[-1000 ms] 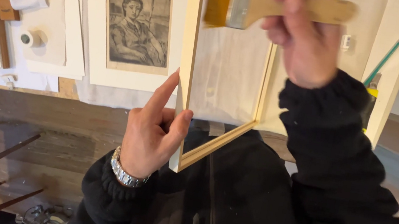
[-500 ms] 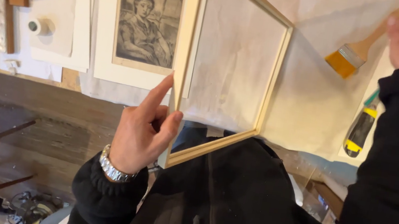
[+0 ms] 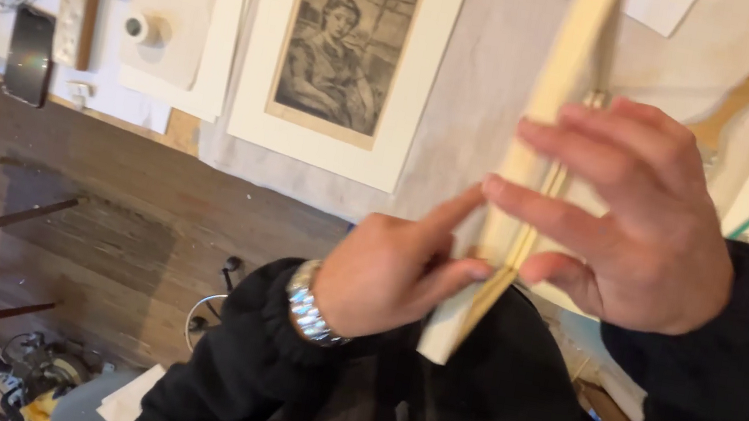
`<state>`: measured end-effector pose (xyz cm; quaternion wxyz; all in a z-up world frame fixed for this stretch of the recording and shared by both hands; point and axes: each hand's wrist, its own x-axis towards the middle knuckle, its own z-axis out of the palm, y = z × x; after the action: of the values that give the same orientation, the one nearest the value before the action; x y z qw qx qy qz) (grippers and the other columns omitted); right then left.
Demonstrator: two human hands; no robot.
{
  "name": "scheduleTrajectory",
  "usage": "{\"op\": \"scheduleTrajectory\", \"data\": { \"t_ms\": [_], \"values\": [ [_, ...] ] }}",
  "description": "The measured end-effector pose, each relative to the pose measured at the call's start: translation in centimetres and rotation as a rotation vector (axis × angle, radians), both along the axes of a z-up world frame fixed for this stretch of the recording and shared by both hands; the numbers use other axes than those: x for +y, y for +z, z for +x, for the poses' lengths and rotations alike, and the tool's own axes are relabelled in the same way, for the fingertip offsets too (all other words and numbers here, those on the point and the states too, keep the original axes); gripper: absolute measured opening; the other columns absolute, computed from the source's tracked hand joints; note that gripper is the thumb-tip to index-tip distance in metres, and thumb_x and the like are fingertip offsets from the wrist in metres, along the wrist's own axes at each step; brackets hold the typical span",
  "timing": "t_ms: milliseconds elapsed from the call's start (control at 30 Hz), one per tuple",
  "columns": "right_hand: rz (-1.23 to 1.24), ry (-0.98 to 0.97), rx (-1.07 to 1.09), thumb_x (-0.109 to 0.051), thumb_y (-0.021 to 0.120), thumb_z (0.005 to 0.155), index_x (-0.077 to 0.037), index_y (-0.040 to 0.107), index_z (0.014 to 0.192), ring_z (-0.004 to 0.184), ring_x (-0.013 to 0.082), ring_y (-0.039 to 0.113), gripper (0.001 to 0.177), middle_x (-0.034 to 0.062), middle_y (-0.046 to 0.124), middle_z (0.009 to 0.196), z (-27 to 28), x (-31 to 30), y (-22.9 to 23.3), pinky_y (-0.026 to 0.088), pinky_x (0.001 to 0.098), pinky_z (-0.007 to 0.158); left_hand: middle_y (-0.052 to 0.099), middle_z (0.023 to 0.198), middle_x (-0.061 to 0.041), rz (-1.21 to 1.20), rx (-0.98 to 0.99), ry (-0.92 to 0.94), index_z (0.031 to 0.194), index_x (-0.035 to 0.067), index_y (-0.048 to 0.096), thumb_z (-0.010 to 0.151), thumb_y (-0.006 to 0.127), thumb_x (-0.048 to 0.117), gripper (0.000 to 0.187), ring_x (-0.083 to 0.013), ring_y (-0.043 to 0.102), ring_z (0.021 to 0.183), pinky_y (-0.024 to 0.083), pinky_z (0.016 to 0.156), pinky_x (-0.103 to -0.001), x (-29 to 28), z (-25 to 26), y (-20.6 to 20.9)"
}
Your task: Cleaning a frame, placing artwork inside, and securing the backing board.
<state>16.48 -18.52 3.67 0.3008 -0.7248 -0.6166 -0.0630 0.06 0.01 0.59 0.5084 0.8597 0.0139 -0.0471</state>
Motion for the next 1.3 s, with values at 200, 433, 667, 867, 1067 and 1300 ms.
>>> {"op": "scheduleTrajectory", "data": {
  "t_ms": [200,433,667,867,1067,1300],
  "values": [
    [-0.314,-0.036,-0.040,-0.058,0.054,0.094,-0.021,0.072,0.114,0.134,0.0228,0.055,0.046,0.0003,0.066,0.131,-1.6,1.5,-0.2,0.035,0.0521,0.120,0.071,0.072,-0.007,-0.062,0.042,0.033,0.145,0.012,0.060,0.100,0.069,0.020,0.047,-0.0185,0.072,0.063,0.057,0.060,-0.034,7.5,-0.2,-5.4],
    [-0.391,-0.189,-0.023,-0.053,0.057,0.091,-0.017,0.071,0.109,0.137,0.0240,0.055,0.043,0.0030,0.066,0.134,-3.5,1.8,-0.3,0.037,0.0503,0.122,0.065,0.120,-0.017,0.399,0.007,0.406,0.134,0.001,0.059,0.092,0.073,0.012,0.046,-0.0314,0.067,0.095,0.057,0.080,-0.042,24.8,0.7,-23.4],
    [-0.387,-0.350,-0.024,-0.040,0.065,0.088,-0.013,0.074,0.099,0.134,0.0257,0.059,0.031,0.0035,0.069,0.130,-5.3,3.1,0.2,0.048,0.0452,0.112,0.061,0.133,-0.016,0.515,-0.121,0.095,0.132,0.001,0.061,0.088,0.070,0.005,0.045,-0.0374,0.055,0.123,0.048,0.105,-0.044,28.1,9.1,-23.2],
    [-0.357,-0.447,0.004,-0.030,0.076,0.086,-0.010,0.074,0.091,0.131,0.0229,0.061,0.020,0.0018,0.071,0.125,-5.9,3.7,0.1,0.051,0.0404,0.108,0.059,0.138,-0.015,0.594,-0.209,-0.194,0.135,0.002,0.058,0.086,0.068,0.003,0.050,-0.0372,0.054,0.128,0.047,0.105,-0.045,27.6,17.9,-24.8],
    [-0.331,-0.490,0.036,-0.025,0.078,0.084,-0.007,0.077,0.092,0.129,0.0230,0.061,0.020,0.0021,0.071,0.121,-5.6,3.9,1.0,0.052,0.0385,0.103,0.055,0.137,-0.020,0.646,-0.135,-0.343,0.138,0.000,0.052,0.081,0.077,0.014,0.064,-0.0406,0.049,0.128,0.044,0.101,-0.051,26.7,22.2,-25.7],
    [-0.295,-0.506,0.124,-0.020,0.082,0.082,-0.009,0.077,0.082,0.128,0.0272,0.062,0.013,0.0059,0.073,0.121,-5.2,2.5,0.1,0.056,0.0465,0.102,0.059,0.125,-0.018,0.676,-0.103,-0.335,0.136,0.003,0.055,0.082,0.081,0.018,0.062,-0.0399,0.055,0.117,0.047,0.095,-0.052,27.1,23.6,-26.6]
  ]
}}
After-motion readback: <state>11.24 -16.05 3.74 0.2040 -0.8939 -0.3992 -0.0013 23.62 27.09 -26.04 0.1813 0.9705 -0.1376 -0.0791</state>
